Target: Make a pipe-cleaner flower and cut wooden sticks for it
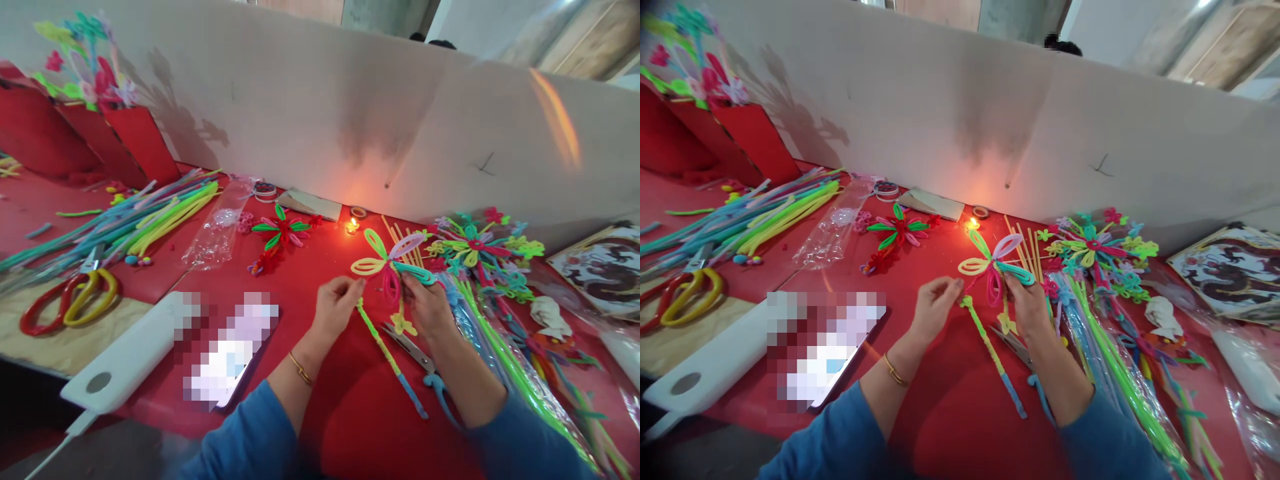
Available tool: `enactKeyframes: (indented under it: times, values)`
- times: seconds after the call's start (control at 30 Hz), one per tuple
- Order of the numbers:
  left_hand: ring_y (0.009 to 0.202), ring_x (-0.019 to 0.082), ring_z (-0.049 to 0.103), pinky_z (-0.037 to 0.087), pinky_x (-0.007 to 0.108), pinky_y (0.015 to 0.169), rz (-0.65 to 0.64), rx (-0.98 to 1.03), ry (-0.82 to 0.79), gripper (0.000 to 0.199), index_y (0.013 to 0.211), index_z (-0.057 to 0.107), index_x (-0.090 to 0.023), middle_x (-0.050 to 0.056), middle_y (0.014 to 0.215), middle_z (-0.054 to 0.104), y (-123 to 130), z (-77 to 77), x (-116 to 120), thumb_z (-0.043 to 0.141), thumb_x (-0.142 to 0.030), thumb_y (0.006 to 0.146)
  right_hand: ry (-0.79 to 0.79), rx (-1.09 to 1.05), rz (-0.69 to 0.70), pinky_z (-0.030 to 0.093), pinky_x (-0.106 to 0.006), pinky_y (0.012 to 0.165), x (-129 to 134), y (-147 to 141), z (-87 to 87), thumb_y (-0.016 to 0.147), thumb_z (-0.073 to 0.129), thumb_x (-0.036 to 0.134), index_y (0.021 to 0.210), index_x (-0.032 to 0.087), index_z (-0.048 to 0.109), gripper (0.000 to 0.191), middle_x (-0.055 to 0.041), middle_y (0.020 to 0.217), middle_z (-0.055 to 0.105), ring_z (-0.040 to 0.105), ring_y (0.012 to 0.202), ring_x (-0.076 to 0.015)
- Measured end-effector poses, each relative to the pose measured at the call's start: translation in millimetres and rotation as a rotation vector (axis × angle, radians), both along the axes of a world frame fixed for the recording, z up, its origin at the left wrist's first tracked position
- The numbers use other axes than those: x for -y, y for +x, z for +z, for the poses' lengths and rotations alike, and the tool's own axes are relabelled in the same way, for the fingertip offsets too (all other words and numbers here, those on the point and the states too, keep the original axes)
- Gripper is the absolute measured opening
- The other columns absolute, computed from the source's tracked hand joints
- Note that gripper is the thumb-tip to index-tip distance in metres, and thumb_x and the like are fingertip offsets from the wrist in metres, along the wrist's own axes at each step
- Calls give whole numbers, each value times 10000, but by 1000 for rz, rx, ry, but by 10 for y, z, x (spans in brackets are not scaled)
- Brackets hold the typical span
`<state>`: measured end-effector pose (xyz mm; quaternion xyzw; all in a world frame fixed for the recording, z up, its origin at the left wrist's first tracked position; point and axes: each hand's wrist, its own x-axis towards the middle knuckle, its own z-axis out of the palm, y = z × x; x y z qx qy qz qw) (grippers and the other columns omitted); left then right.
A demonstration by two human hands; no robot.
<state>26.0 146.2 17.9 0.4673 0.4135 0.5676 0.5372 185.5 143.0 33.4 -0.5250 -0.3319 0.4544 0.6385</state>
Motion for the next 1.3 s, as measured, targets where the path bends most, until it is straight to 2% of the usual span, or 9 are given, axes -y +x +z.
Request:
enactKeyframes:
  times: [0.13, 0.23, 0.33, 0.43, 0.6, 0.8, 0.93, 1.07, 1.3]
  values:
    - [629, 126, 517, 381, 229, 595, -150, -15, -53, 254, 747, 668, -147, 7, 651, 604, 81, 2, 55, 622, -383, 665, 90, -133, -71, 496, -240, 610, 22, -230, 14, 593, 715, 241, 701, 200, 668, 125, 41, 661, 678, 613, 602, -101]
    - [799, 169, 562, 404, 253, 740, -209, 171, -132, 283, 844, 678, -167, 38, 808, 652, 83, 35, 35, 654, -365, 643, 96, -268, -47, 507, -241, 618, 68, -464, 28, 578, 718, 228, 702, 202, 673, 134, 32, 684, 692, 629, 627, -111]
    - [714, 149, 571, 421, 259, 713, -298, 422, -250, 278, 804, 676, -155, 45, 743, 649, 46, 62, 3, 647, -386, 653, 58, -341, -16, 510, -244, 633, 105, -658, -3, 560, 724, 226, 687, 195, 673, 141, 26, 682, 695, 632, 641, -119]
    - [567, 100, 535, 418, 230, 594, -209, 587, -367, 227, 707, 654, -143, 11, 624, 615, 4, 72, -22, 690, -346, 612, -15, -373, 43, 510, -247, 631, 131, -771, -65, 557, 725, 248, 694, 190, 671, 158, 25, 684, 693, 628, 639, -123]
    - [499, 79, 511, 396, 214, 514, -101, 579, -430, 212, 631, 625, -120, -8, 565, 590, -28, 80, -53, 731, -286, 554, -81, -273, 155, 499, -268, 602, 198, -792, -104, 602, 692, 324, 766, 191, 656, 214, 29, 697, 680, 613, 629, -135]
    - [501, 62, 517, 392, 190, 507, -36, 513, -405, 199, 659, 645, -125, -16, 579, 608, -33, 42, -102, 737, -257, 542, -35, 488, 385, 470, -302, 705, 263, -255, -64, 671, 615, 336, 877, 187, 645, 256, -9, 808, 677, 598, 740, -162]
    - [500, 61, 518, 394, 182, 495, -37, 480, -448, 199, 669, 662, -122, -8, 585, 619, -29, 30, -111, 742, -244, 533, -89, 1002, 114, 462, -314, 708, 245, 604, -45, 744, 507, 351, 893, 199, 645, 254, -38, 839, 685, 614, 773, -189]
    - [518, 66, 529, 412, 183, 513, -31, 481, -449, 204, 662, 669, -116, 3, 593, 627, -20, 51, -113, 755, -217, 507, -267, 1474, 79, 445, -281, 597, 286, 1259, -71, 770, 473, 330, 893, 218, 660, 251, -37, 808, 694, 621, 695, -194]
    - [598, 75, 563, 444, 179, 585, -12, 498, -453, 223, 694, 670, -111, 13, 663, 650, -12, 21, -141, 753, -223, 520, -198, 1906, 474, 429, -261, 676, 360, 1205, -191, 798, 416, 131, 985, 205, 626, 290, -75, 973, 620, 568, 873, -181]
